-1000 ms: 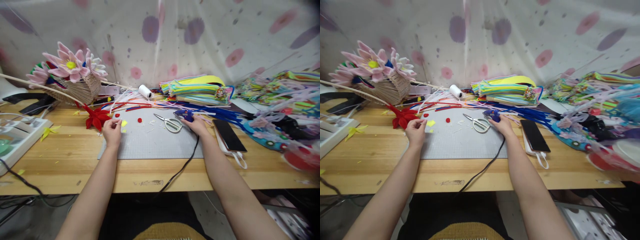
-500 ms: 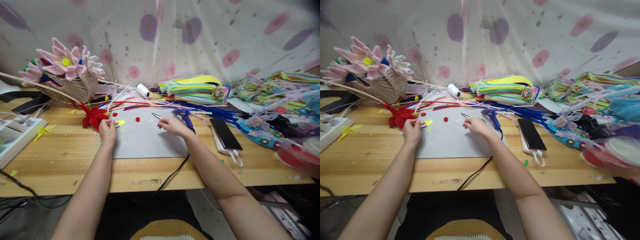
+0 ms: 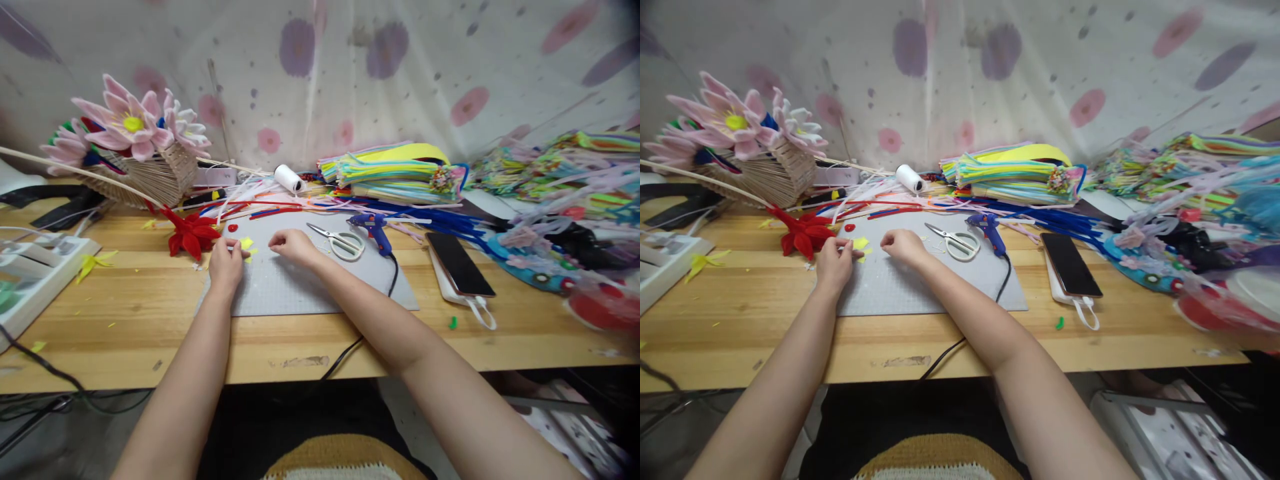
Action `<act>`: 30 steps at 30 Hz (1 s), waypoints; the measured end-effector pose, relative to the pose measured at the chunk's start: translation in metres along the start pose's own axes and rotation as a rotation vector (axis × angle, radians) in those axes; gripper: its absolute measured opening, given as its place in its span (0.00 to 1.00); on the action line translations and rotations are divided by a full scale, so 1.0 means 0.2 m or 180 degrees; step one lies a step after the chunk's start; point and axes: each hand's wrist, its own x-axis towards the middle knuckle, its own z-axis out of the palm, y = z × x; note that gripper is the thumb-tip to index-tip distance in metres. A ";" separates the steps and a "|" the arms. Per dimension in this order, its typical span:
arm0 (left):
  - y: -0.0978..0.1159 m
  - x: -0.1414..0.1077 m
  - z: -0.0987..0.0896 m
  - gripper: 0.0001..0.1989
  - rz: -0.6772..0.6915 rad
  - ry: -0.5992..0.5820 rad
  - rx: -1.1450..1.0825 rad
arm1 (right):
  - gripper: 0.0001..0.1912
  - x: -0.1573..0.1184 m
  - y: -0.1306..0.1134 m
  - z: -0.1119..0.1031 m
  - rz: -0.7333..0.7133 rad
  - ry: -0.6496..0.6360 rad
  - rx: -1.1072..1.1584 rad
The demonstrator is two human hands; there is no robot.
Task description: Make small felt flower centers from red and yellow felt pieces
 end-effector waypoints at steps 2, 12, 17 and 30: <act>0.00 0.00 0.00 0.03 0.0022 0.0088 -0.0034 | 0.09 0.04 -0.03 0.04 -0.0006 0.0049 -0.0034; -0.02 0.02 0.00 0.04 -0.0116 0.0262 -0.0021 | 0.16 0.18 -0.11 0.24 -0.0532 0.0262 -0.0929; -0.04 0.03 0.01 0.04 -0.0238 0.0135 0.0063 | 0.13 0.20 -0.10 0.27 -0.0452 0.0366 -0.1002; -0.01 0.02 0.00 0.03 -0.0148 0.0174 -0.0046 | 0.10 0.21 -0.06 0.09 0.0472 0.0535 0.1018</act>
